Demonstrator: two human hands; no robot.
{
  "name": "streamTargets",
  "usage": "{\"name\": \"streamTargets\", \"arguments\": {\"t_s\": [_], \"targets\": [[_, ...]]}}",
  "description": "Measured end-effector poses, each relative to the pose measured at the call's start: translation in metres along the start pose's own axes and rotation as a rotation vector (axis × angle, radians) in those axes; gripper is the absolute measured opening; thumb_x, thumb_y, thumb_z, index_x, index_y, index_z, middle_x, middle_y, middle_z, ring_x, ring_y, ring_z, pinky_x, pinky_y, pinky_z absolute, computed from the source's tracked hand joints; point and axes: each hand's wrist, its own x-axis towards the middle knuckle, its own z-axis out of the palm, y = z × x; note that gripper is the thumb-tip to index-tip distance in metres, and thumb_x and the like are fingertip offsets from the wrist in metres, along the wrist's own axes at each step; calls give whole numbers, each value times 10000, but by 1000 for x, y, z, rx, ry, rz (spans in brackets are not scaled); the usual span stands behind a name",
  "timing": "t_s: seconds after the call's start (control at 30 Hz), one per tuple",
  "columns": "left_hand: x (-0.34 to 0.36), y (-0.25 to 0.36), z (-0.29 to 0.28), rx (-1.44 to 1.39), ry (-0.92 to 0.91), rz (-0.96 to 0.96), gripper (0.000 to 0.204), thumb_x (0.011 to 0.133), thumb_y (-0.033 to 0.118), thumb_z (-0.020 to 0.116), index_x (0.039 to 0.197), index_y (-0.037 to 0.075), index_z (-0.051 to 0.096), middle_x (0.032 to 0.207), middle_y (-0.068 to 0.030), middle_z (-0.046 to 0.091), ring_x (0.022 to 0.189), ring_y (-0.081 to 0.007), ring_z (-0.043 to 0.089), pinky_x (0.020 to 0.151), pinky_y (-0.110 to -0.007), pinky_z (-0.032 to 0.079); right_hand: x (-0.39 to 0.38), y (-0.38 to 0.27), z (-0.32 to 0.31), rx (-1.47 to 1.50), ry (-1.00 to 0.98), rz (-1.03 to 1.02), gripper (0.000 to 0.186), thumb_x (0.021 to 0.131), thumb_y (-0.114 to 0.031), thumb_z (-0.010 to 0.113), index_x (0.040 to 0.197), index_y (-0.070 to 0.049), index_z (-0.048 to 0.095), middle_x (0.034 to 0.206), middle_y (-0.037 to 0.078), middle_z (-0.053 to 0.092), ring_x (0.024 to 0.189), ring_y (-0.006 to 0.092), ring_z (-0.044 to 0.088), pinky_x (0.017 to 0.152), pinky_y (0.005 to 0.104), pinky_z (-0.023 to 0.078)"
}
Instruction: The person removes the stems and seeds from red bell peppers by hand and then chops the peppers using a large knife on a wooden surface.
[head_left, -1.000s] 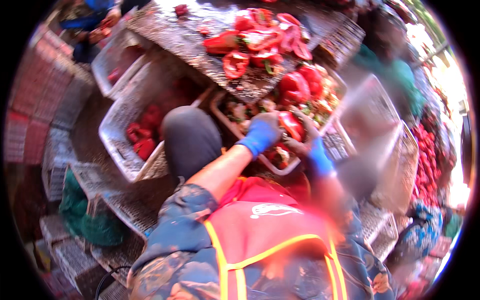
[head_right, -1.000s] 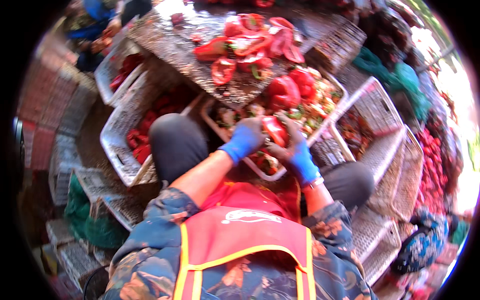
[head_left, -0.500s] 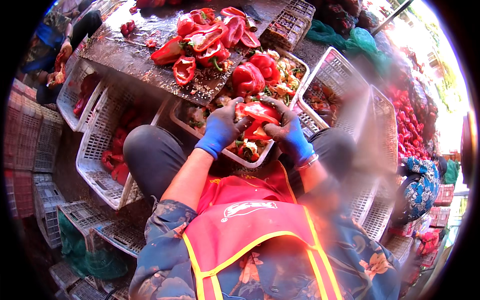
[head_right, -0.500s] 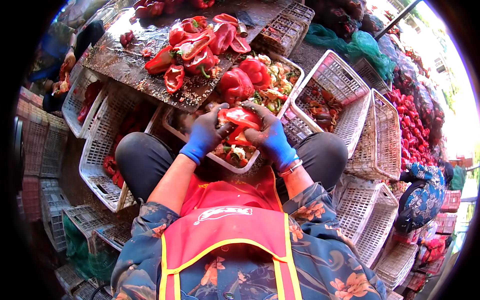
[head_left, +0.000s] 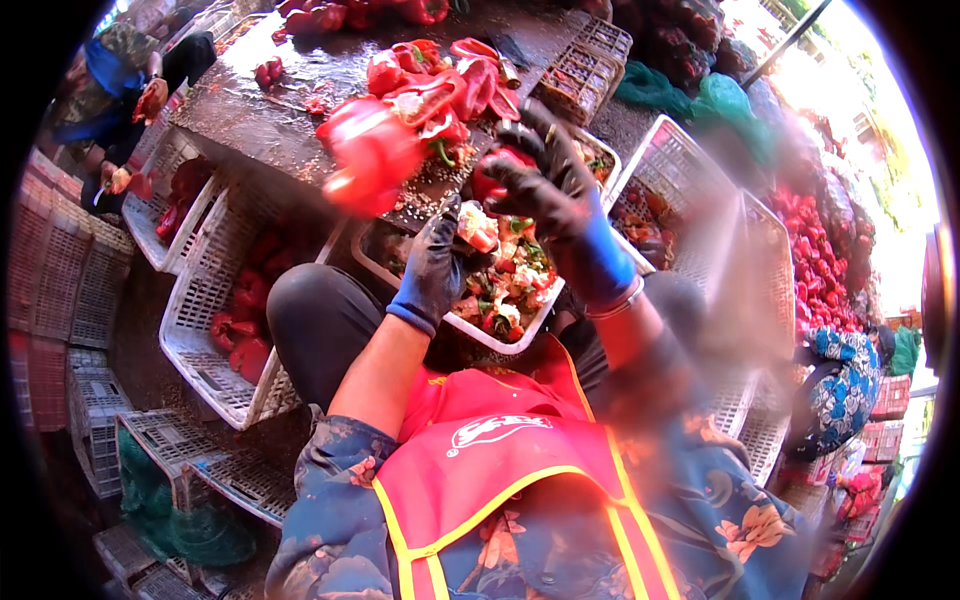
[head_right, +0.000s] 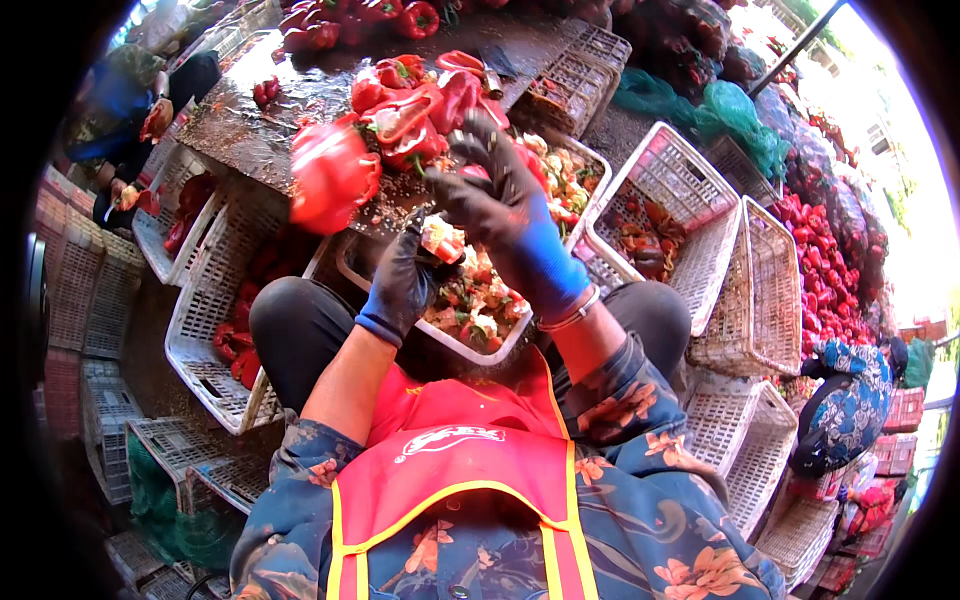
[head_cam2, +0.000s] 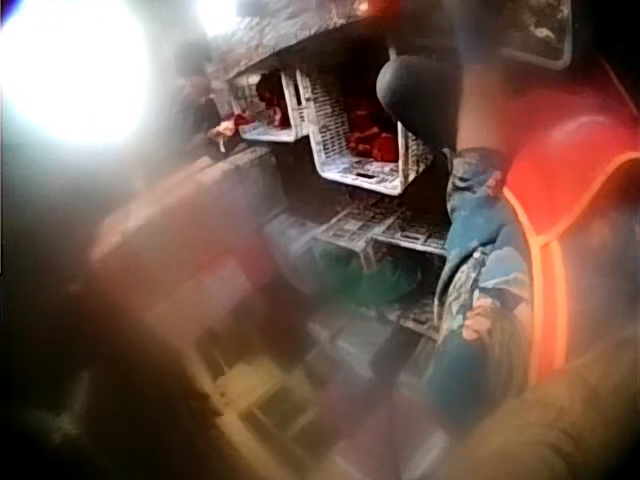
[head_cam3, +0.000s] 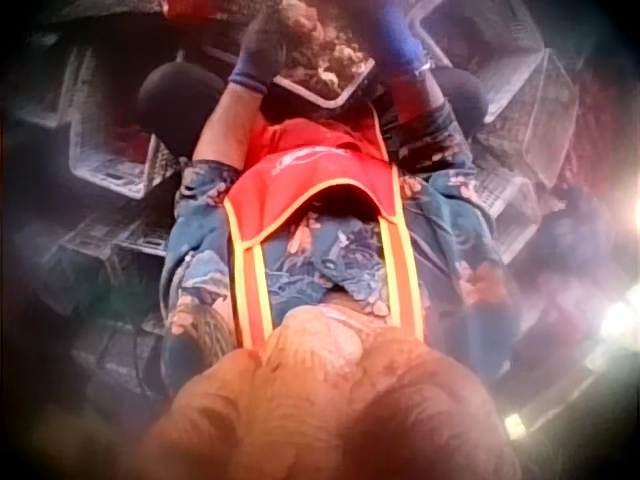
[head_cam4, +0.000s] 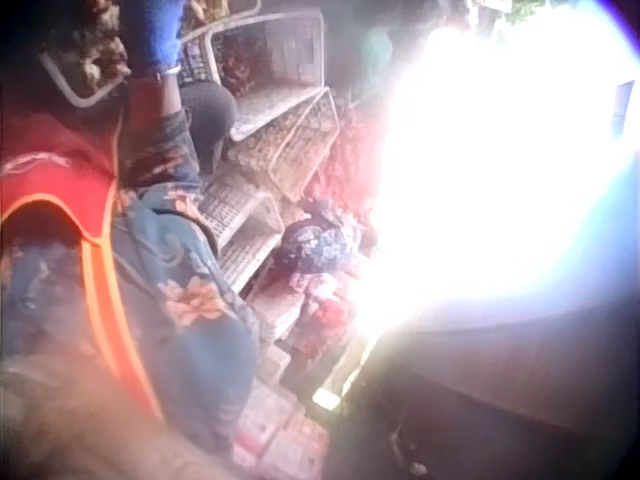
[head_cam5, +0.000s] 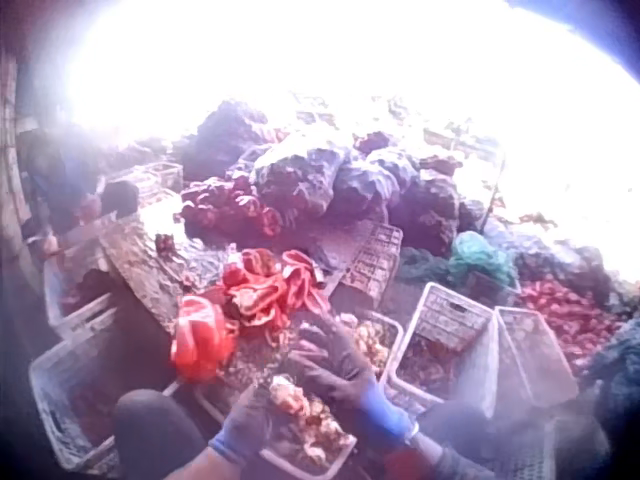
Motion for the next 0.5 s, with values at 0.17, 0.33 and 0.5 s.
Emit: {"name": "streamTargets", "arguments": {"t_s": [0.17,0.33,0.5], "targets": [[-6,1,29,533,32,417,392,1066,340,565,1291,21,606,1195,-90,679,1092,-160,650,967,-332,529,-33,53,-43,-111,14,474,590,933,-62,740,1459,-38,475,1094,44,672,917,88,652,714,230,528],[-20,-10,27,703,-116,396,454,1056,380,573,1322,14,605,1239,-57,645,1173,-148,586,1036,-317,459,-38,55,-31,-96,45,462,443,933,-104,742,1337,-25,576,1073,7,699,828,72,653,671,214,521],[-18,-11,29,690,-133,360,443,1041,381,603,1284,12,626,1227,-57,636,1146,-148,596,1011,-310,474,-48,65,-34,9,165,501,264,921,-131,761,1145,-30,666,804,-8,654,565,58,530,488,240,385]]}}
